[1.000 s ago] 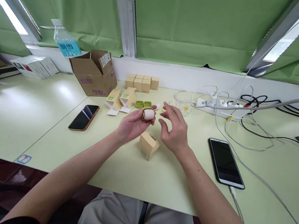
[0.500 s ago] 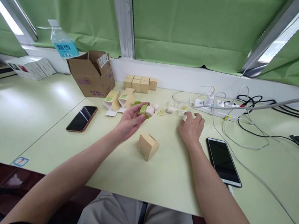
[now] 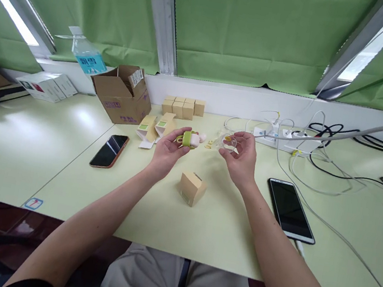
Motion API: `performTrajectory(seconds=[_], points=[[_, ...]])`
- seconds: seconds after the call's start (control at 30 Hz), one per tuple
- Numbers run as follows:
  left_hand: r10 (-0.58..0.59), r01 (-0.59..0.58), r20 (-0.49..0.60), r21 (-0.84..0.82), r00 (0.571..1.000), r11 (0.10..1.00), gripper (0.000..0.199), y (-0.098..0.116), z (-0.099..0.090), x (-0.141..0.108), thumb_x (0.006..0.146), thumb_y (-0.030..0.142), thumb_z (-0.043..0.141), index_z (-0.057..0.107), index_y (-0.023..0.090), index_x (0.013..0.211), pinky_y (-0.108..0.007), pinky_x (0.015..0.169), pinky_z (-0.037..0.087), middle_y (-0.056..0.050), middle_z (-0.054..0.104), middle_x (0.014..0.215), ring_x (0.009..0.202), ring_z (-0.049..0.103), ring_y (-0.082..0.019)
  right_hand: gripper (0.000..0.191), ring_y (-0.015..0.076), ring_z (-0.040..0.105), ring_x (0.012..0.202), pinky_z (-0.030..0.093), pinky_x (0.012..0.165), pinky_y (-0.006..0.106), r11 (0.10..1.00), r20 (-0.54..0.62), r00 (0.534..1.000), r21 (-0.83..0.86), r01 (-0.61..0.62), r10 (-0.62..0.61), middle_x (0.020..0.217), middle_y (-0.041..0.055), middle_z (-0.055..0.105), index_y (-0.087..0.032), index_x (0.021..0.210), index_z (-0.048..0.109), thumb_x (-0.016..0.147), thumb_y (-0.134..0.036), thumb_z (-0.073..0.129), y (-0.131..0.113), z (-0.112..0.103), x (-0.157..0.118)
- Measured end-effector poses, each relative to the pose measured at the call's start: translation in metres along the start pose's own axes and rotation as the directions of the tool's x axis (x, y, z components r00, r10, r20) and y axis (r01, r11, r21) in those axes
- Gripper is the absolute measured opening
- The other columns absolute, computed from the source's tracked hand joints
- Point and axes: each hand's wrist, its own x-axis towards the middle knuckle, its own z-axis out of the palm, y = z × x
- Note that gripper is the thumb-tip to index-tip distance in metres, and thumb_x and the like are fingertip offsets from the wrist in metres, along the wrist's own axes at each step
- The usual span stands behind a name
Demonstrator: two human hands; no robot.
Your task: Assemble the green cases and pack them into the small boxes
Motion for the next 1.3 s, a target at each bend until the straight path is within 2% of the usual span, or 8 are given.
performTrajectory(seconds=[0.1, 0.23, 0.4, 0.53, 0.83, 1.03, 1.17, 1.3], points=[[0.056, -0.056, 0.001, 0.043, 0.998, 0.998, 0.06, 0.0, 0.0, 0.0, 0.082, 0.034, 0.097, 0.074, 0.025, 0.137, -0.04, 0.111, 0.06, -0.013, 0.076, 0.141, 0.128, 0.074, -0.027, 0.067, 0.0248, 0.072, 0.112, 0.062, 0.094, 0.043, 0.994, 0.094, 0.995, 0.102, -0.025, 0.016, 0.122, 0.0069, 0.073, -0.029, 0.133, 0.053, 0.076, -0.033, 0.087, -0.014, 0.012, -0.007], [0.121, -0.121, 0.004, 0.124, 0.993, 0.985, 0.054, 0.002, 0.001, 0.0, 0.082, 0.038, 0.097, 0.078, 0.026, 0.131, -0.037, 0.106, 0.062, -0.011, 0.073, 0.136, 0.125, 0.072, -0.025, 0.05, 0.0283, 0.069, 0.122, 0.063, 0.098, 0.048, 0.998, 0.1, 0.995, -0.069, 0.01, -0.003, 0.131, 0.0094, 0.072, -0.028, 0.127, 0.067, 0.079, -0.03, 0.083, -0.026, 0.02, -0.018], [0.14, -0.149, 0.06, 0.185, 0.988, 0.971, 0.052, 0.004, 0.004, -0.003, 0.082, 0.04, 0.097, 0.081, 0.027, 0.13, -0.036, 0.108, 0.056, -0.01, 0.07, 0.13, 0.126, 0.067, -0.026, 0.045, 0.0264, 0.071, 0.119, 0.068, 0.089, 0.043, 0.982, 0.16, 0.98, -0.123, 0.143, -0.122, 0.132, 0.0071, 0.071, -0.03, 0.127, 0.066, 0.084, -0.027, 0.081, -0.038, 0.026, -0.028], [0.143, -0.156, 0.079, 0.207, 0.987, 0.966, 0.053, 0.001, 0.004, -0.003, 0.081, 0.04, 0.098, 0.083, 0.028, 0.13, -0.038, 0.109, 0.052, -0.01, 0.069, 0.128, 0.124, 0.065, -0.026, 0.047, 0.0249, 0.073, 0.112, 0.07, 0.082, 0.041, 0.977, 0.186, 0.973, -0.135, 0.164, -0.137, 0.133, 0.0071, 0.071, -0.03, 0.129, 0.065, 0.086, -0.029, 0.083, -0.042, 0.028, -0.03], [0.176, -0.219, 0.186, 0.249, 0.967, 0.943, 0.054, -0.003, 0.0, -0.002, 0.081, 0.038, 0.098, 0.083, 0.033, 0.133, -0.04, 0.109, 0.05, -0.009, 0.069, 0.125, 0.123, 0.064, -0.026, 0.046, 0.024, 0.073, 0.113, 0.072, 0.082, 0.039, 0.999, 0.214, 0.976, -0.004, 0.048, -0.046, 0.133, 0.0062, 0.073, -0.03, 0.126, 0.073, 0.082, -0.032, 0.088, -0.042, 0.029, -0.03], [0.181, -0.207, 0.16, 0.165, 0.971, 0.964, 0.068, -0.002, 0.0, -0.001, 0.068, 0.031, 0.106, 0.081, 0.03, 0.131, -0.039, 0.108, 0.055, -0.009, 0.071, 0.131, 0.118, 0.068, -0.024, 0.051, 0.024, 0.074, 0.113, 0.072, 0.09, 0.043, 0.998, 0.201, 0.979, 0.054, 0.017, -0.027, 0.131, 0.0064, 0.074, -0.03, 0.127, 0.074, 0.081, -0.038, 0.092, -0.04, 0.032, -0.03], [0.165, -0.183, 0.154, 0.115, 0.974, 0.976, 0.052, 0.0, -0.001, 0.0, 0.076, 0.039, 0.102, 0.083, 0.023, 0.121, -0.04, 0.107, 0.058, -0.012, 0.072, 0.126, 0.117, 0.071, -0.025, 0.051, 0.0235, 0.076, 0.11, 0.072, 0.093, 0.046, 0.995, 0.191, 0.982, 0.098, -0.031, 0.012, 0.13, 0.0063, 0.074, -0.029, 0.124, 0.074, 0.079, -0.041, 0.094, -0.038, 0.032, -0.029], [0.133, -0.15, 0.113, 0.161, 0.985, 0.975, 0.038, -0.002, -0.002, -0.001, 0.082, 0.043, 0.097, 0.086, 0.023, 0.113, -0.039, 0.103, 0.059, -0.012, 0.074, 0.124, 0.118, 0.072, -0.025, 0.055, 0.023, 0.076, 0.106, 0.072, 0.092, 0.046, 0.989, 0.184, 0.981, 0.124, -0.077, 0.054, 0.127, 0.0062, 0.073, -0.028, 0.122, 0.072, 0.076, -0.046, 0.095, -0.035, 0.034, -0.029]])
